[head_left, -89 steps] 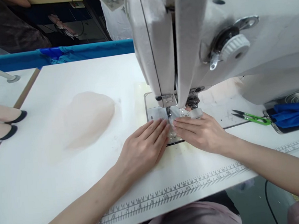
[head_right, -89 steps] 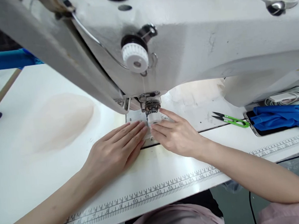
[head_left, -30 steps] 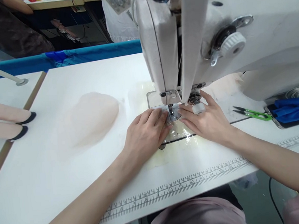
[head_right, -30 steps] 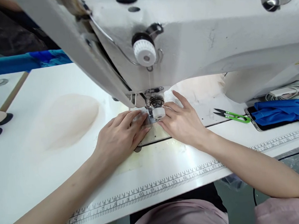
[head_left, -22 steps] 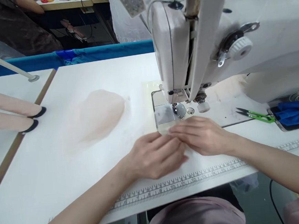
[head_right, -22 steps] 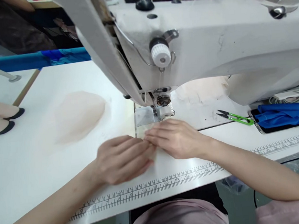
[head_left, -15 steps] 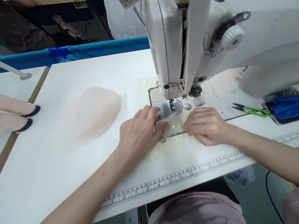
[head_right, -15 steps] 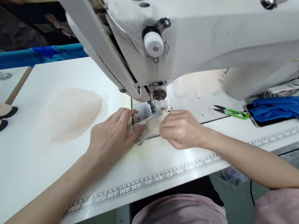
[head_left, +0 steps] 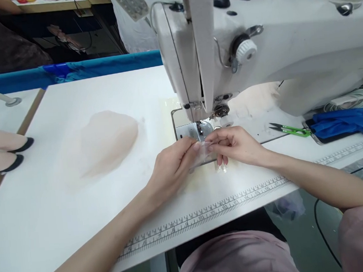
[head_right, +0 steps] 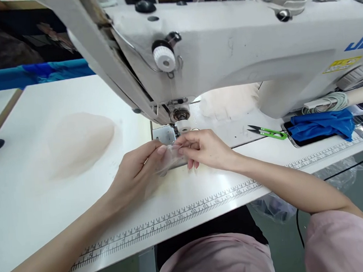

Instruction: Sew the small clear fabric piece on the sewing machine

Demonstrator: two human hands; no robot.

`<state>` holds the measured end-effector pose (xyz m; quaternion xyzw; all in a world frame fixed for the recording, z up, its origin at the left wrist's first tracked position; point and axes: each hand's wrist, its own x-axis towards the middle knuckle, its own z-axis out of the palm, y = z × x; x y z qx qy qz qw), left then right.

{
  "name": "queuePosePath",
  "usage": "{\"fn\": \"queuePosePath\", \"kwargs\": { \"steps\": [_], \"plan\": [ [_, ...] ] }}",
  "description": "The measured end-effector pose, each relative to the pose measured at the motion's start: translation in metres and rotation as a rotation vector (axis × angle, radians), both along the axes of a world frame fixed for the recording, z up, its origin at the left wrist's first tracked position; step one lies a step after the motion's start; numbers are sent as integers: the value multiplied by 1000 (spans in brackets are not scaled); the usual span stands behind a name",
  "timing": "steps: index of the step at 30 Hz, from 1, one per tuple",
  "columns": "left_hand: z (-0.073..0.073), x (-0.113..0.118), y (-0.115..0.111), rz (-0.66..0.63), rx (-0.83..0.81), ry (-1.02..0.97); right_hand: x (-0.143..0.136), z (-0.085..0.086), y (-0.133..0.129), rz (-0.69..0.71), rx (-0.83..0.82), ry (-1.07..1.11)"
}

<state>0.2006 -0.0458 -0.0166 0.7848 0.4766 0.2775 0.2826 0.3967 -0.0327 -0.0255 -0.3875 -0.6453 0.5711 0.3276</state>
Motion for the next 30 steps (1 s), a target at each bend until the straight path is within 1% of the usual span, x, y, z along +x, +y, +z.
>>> {"fn": "queuePosePath", "kwargs": {
  "steps": [2, 4, 7, 9, 12, 17, 20, 24, 30],
  "plan": [
    [-1, 1, 0, 16, -42, -30, -1, -2, 2, -51, 55, -25],
    [-2, 1, 0, 44, -65, -29, -2, -4, 2, -125, 149, -80],
    [0, 3, -4, 79, 9, -3, -4, -6, 0, -216, 277, -161],
    [3, 6, -8, 92, 12, 27, -5, -7, -2, -235, 304, -199],
    [8, 11, -13, 111, -156, 46, -5, -8, -5, -237, 297, -232],
    [12, 13, -10, 103, -436, -178, -6, -6, -7, -228, 285, -202],
    [12, 13, -9, 76, -540, -227, -7, -3, -9, -187, 233, -163],
    [9, 15, -12, 54, -534, -234, -8, -2, -11, -121, 177, -105],
    [4, 13, -13, 65, -424, -211, -7, -2, -11, -163, 279, -184]
  ]
}}
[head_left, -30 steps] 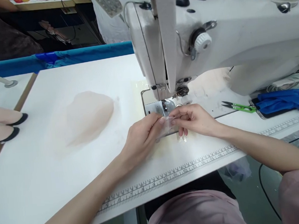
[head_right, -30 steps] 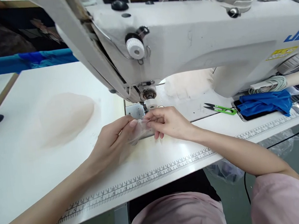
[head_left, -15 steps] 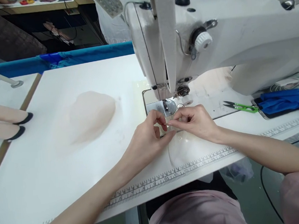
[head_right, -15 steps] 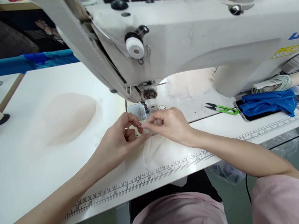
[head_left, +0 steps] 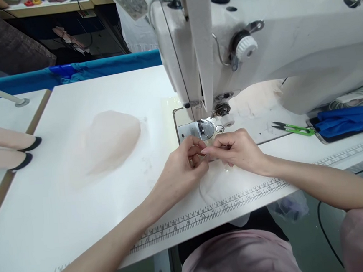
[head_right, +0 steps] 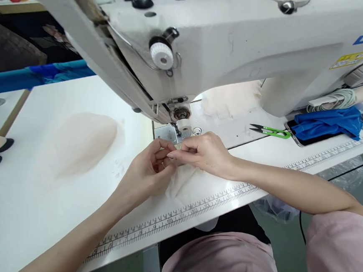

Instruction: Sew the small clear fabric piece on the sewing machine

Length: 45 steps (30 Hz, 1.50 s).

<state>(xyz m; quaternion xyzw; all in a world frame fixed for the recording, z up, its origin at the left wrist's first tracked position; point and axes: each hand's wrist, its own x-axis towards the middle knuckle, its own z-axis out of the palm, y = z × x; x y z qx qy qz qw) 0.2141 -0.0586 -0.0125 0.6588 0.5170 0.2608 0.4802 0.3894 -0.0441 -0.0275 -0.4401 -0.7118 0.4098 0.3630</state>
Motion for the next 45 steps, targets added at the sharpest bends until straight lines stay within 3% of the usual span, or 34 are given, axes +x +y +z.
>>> {"fn": "queuePosePath", "kwargs": {
  "steps": [4, 8, 12, 14, 19, 21, 24, 31, 45],
  "plan": [
    [1, -7, 6, -4, 12, 46, 1, 2, 2, -1, 7, -13],
    [6, -13, 12, 20, -76, -14, 6, 1, 3, 31, 30, -69],
    [9, -14, 10, 10, -47, -105, 10, -3, 1, 77, 161, -172],
    [7, -13, 5, -8, 138, -19, 11, -6, 0, 74, 294, -226],
    [-9, -15, -2, -58, 883, 347, 12, -13, 0, 37, 566, -282],
    [-16, -17, -1, -85, 1054, 420, 12, -13, 1, 33, 584, -293],
    [-22, -22, 2, -138, 1185, 452, 13, -13, 1, 45, 580, -289],
    [-21, -25, 2, -208, 1261, 470, 13, -14, 0, 19, 567, -275],
    [-21, -25, 3, -214, 1256, 425, 13, -15, 0, 77, 650, -321]
  ]
}}
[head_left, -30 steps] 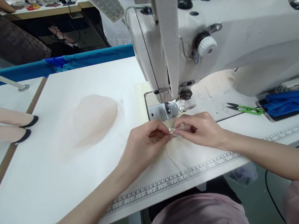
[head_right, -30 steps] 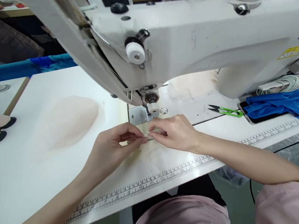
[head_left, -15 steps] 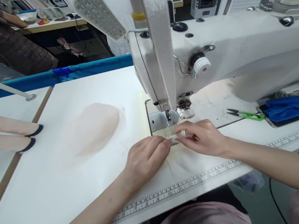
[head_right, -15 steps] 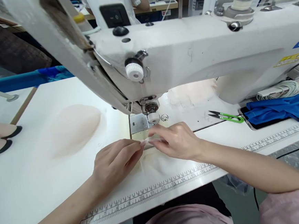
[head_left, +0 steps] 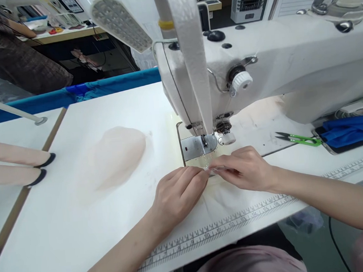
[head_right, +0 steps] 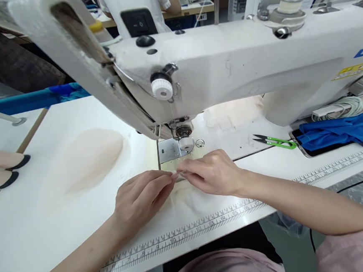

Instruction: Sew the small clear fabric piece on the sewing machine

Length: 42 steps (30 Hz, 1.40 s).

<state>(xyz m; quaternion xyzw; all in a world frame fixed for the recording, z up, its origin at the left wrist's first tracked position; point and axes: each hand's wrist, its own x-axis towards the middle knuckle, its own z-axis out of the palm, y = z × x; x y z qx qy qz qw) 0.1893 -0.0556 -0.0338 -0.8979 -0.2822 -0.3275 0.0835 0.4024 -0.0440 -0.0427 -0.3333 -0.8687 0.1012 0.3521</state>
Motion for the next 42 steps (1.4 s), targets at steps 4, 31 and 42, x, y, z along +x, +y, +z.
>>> {"fn": "queuePosePath", "kwargs": {
  "steps": [4, 31, 42],
  "plan": [
    [3, 2, -1, 25, -41, -11, 2, 3, 2, 1, 131, 36],
    [-5, 13, 0, 197, 8, 129, -4, -2, 24, -194, -45, -314],
    [-6, 13, 2, 197, -24, 232, 3, 3, 18, -174, 517, -371]
  ]
}}
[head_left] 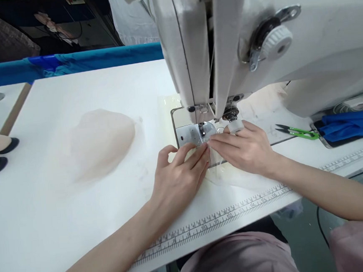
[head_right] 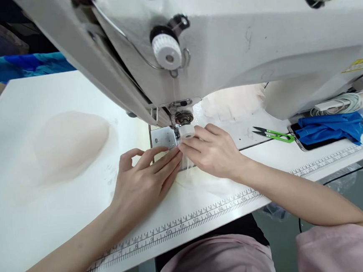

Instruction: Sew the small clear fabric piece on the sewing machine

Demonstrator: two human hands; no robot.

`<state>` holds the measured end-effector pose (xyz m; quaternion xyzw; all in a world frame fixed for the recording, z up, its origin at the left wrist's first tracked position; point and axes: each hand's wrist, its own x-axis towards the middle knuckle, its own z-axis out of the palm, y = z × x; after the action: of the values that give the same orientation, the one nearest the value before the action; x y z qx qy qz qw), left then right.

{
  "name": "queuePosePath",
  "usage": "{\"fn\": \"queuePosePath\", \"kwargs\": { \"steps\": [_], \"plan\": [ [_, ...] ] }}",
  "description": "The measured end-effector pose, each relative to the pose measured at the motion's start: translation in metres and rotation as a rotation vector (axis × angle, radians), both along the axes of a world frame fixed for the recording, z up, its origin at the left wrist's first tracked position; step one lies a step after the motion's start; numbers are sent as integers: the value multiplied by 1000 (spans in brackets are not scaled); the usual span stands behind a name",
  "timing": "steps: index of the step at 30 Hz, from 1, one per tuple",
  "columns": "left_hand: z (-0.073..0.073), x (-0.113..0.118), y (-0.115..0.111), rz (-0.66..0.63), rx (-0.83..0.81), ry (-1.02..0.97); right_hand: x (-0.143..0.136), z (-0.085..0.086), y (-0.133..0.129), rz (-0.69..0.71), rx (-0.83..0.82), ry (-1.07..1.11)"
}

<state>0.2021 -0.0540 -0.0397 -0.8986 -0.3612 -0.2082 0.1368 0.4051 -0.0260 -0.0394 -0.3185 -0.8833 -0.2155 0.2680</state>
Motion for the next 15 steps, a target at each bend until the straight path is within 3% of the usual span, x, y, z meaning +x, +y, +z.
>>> {"fn": "queuePosePath", "kwargs": {
  "steps": [6, 15],
  "plan": [
    [0, 0, 2, 52, -58, 20, 0, -7, 5, -104, -224, -115],
    [1, 2, -1, 98, -66, 53, -1, -6, 7, -137, -224, -143]
  ]
}}
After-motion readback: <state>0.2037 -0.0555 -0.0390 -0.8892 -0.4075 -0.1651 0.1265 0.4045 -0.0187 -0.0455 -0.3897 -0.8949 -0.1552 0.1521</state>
